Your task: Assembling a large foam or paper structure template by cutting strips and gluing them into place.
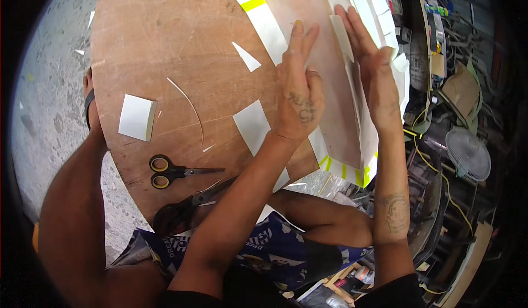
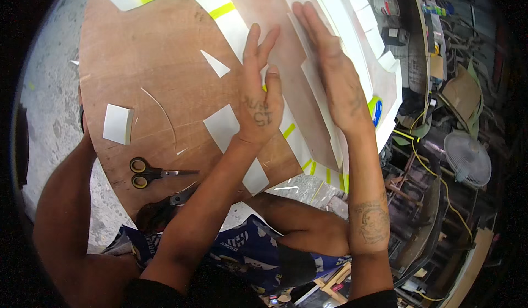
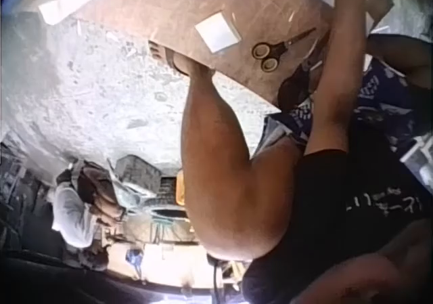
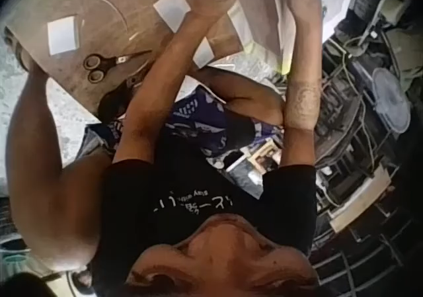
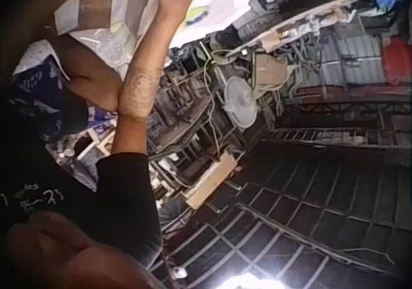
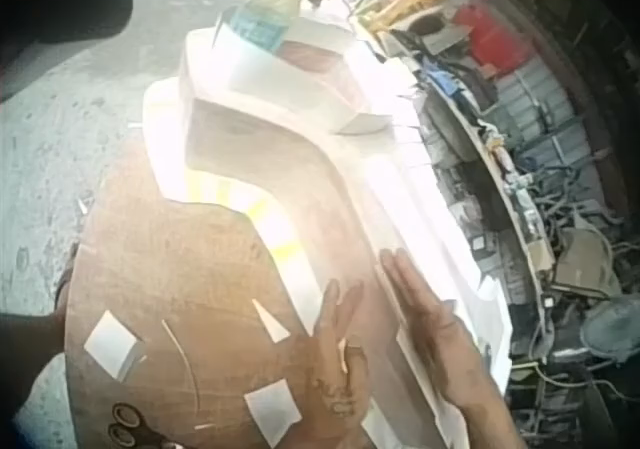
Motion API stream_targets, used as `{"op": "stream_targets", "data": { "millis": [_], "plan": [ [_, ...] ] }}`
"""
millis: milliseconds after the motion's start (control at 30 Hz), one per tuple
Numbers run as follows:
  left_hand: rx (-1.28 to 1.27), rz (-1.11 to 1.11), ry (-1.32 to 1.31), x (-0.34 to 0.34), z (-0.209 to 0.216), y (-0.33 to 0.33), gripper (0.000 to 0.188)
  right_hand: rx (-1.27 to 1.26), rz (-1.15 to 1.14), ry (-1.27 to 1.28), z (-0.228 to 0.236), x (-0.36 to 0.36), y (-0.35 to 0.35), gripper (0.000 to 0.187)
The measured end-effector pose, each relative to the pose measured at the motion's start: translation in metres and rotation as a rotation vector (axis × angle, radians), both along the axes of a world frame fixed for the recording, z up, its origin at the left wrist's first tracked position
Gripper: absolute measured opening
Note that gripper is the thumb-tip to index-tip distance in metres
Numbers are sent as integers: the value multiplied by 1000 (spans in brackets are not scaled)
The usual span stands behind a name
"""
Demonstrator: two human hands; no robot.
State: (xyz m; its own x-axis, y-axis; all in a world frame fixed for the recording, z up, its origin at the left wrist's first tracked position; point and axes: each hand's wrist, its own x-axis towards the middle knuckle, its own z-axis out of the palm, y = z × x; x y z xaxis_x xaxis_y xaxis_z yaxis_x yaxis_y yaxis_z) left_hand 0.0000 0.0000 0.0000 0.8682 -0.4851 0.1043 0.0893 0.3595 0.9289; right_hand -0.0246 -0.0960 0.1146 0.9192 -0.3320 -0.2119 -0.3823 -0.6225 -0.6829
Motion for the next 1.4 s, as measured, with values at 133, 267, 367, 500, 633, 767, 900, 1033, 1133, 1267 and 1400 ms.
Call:
{"op": "stream_targets", "data": {
  "millis": [133,267,367,500,633,767,900,1033,1133,1267,1400],
  "plan": [
    [12,89,-68,-1,8,-9,76,123,-12,-57,-4,-4,0,85],
    [63,97,-133,5,18,-13,76,122,-14,-64,-5,1,1,89],
    [110,155,-142,-6,26,-17,75,135,-4,-64,-4,0,-1,89],
    [91,139,-95,-22,27,-18,75,122,-4,-51,-3,-1,3,88],
    [113,79,-115,-30,27,-15,76,128,18,-70,-2,-1,-1,88],
    [100,-25,-75,-39,28,-7,78,116,16,-46,-3,-1,1,92],
    [109,-38,-78,-51,27,-6,78,-27,124,35,0,-2,1,95],
    [138,-67,-135,-55,19,-1,79,-223,207,100,0,0,5,93],
    [95,-129,-162,-55,13,11,80,-303,213,81,-3,-1,14,90],
    [41,-145,-245,-63,18,33,81,-404,249,81,4,-15,10,85],
    [114,-169,-321,-62,27,74,70,-409,211,69,7,-26,16,81]
  ]
}}
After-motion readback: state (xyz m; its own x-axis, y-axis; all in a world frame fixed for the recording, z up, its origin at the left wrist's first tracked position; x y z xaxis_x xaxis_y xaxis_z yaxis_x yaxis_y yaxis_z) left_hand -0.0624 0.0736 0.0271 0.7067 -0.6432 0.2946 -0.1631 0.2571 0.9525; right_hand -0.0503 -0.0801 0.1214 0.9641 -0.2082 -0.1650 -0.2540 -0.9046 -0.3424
